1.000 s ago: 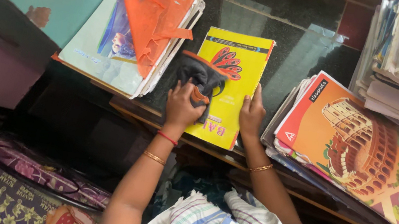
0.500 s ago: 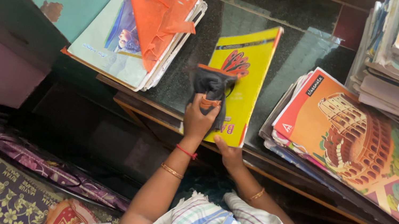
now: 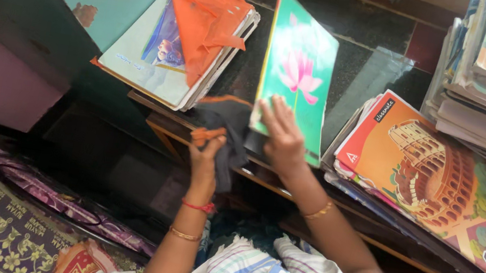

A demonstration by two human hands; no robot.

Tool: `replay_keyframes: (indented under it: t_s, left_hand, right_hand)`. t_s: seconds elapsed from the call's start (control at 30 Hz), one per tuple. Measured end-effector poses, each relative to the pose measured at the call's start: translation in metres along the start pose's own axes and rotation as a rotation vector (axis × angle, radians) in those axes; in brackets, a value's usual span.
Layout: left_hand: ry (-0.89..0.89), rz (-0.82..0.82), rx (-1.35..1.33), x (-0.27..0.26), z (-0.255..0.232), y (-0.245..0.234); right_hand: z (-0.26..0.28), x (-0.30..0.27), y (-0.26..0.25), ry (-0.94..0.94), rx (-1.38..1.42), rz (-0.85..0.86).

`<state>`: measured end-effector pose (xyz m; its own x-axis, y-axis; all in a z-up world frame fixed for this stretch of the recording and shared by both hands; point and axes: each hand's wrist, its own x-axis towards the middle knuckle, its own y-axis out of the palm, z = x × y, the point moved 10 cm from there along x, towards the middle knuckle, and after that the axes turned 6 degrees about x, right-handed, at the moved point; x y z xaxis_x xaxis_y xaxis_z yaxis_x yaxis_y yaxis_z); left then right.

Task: The person wipes various notebooks and a textbook using a cloth, moving them between stacks on a desk one by one.

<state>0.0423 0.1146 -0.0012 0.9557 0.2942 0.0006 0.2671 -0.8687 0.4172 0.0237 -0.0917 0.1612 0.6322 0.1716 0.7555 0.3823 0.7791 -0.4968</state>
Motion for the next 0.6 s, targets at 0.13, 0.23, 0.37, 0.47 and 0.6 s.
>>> replay_keyframes:
  t_s: [0.13,0.23,0.37,0.47,0.6]
  left_hand:
    - [0.189,-0.099,0.074,0.001,-0.046,-0.005]
    - [0.325,0.047,0.310,-0.002,-0.071,0.026]
    - [0.490,0.089,0.895,-0.002,-0.077,0.057]
    - [0.475,0.246,1.051,0.002,-0.048,0.086]
    - [0.738,0.453,1.370,-0.023,-0.002,0.144]
  right_hand:
    - [-0.034,-0.035,0.094,0.138,-0.123,0.423]
    - [-0.050,-0.069,0.147,0.182,-0.183,0.770]
    - [-0.110,-0.086,0.118,0.358,-0.034,0.561]
    - [-0.146,-0.104,0.070,0.409,-0.317,0.297]
    - [-0.146,-0.122,0.039,0.376,-0.296,0.061]
